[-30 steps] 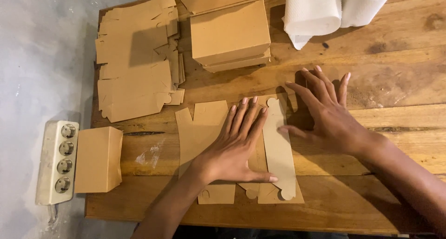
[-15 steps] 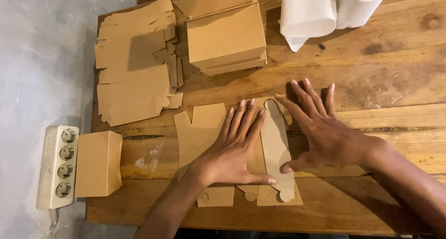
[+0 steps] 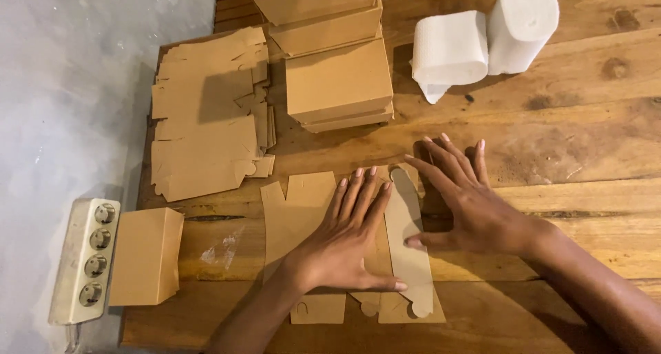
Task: The person folds a flat cardboard box blank along pre-scored lines, tucks flaps, and secures tabs to form a small rectangular box. They repeat the process with a second blank, completing one box and stacking it with others on the table.
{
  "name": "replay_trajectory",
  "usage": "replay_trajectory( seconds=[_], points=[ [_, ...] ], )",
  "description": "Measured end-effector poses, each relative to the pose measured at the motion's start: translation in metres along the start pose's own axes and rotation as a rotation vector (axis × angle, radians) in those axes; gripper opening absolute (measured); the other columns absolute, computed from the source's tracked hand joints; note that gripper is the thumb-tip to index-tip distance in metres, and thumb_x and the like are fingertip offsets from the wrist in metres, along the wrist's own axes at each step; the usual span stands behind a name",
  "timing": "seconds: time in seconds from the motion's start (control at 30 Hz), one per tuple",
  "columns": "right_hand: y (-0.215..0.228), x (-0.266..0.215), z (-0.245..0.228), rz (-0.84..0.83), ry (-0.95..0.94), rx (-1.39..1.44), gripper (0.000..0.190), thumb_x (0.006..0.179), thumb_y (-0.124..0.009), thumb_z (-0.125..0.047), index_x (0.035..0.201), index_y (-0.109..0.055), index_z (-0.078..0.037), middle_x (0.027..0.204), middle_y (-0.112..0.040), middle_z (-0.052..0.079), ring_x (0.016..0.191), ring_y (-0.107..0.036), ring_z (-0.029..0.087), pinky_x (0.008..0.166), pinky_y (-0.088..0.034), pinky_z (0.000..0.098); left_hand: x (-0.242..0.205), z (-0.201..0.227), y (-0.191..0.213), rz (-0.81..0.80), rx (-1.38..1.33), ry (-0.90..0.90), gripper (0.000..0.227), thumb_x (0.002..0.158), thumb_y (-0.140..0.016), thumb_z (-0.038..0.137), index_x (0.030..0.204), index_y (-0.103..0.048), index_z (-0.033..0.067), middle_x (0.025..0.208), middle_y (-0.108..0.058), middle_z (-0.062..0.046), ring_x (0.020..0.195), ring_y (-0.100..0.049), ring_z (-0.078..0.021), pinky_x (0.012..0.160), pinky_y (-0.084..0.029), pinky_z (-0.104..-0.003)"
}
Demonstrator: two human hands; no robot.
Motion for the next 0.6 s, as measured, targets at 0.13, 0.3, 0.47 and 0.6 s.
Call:
replay_trajectory(
  seconds=[0.13,0.3,0.47,0.6],
  points=[
    [0.0008,0.0011,0.0005,0.133,0.038,-0.020,0.108,0.074,-0.082,-0.059,0.160,-0.031,-0.019,0.165,-0.027,0.018,0.158,-0.006,0.041,0.118,0.010,0.0680,0.0013,-0.0020,-0.0027,0.004,0.013,-0.006,0.141,0.075,-0.062,0.082,0.160,0.013,-0.0013,0.166,0.025,-0.028,0.152,0.028,-0.0448,0.122,0.016,-0.057],
    [0.0044,0.0035,-0.0019,0.279,0.090,-0.115,0.082,0.087,-0.071,-0.050,0.154,-0.043,-0.013,0.161,-0.039,0.018,0.156,-0.023,0.039,0.121,0.006,0.0708,0.0013,-0.0029,-0.0042,0.005,0.020,-0.015,0.140,0.076,-0.060,0.083,0.160,0.011,-0.0022,0.166,0.022,-0.030,0.152,0.027,-0.0462,0.122,0.015,-0.058],
    [-0.0017,0.0063,0.0059,0.390,0.080,-0.183,0.070,0.089,-0.073,-0.042,0.148,-0.050,-0.010,0.152,-0.050,0.015,0.150,-0.036,0.038,0.123,-0.008,0.0705,-0.0001,-0.0012,-0.0016,0.024,0.006,-0.008,0.139,0.076,-0.063,0.081,0.161,0.011,0.0006,0.167,0.023,-0.027,0.153,0.027,-0.0438,0.123,0.015,-0.057],
    [0.0006,0.0057,0.0054,0.418,0.064,-0.215,0.070,0.088,-0.075,-0.043,0.146,-0.053,-0.011,0.148,-0.053,0.014,0.147,-0.039,0.037,0.123,-0.012,0.0709,-0.0002,0.0009,0.0018,-0.003,0.000,0.028,0.141,0.073,-0.064,0.082,0.161,0.011,0.0013,0.166,0.027,-0.026,0.153,0.029,-0.0415,0.123,0.015,-0.054]
  ],
)
Point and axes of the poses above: each hand's wrist, its own x-axis towards the middle knuckle, its own y-axis out of the back of the hand, z = x × y, the point moved 5 cm from there along x, towards the middle knuckle
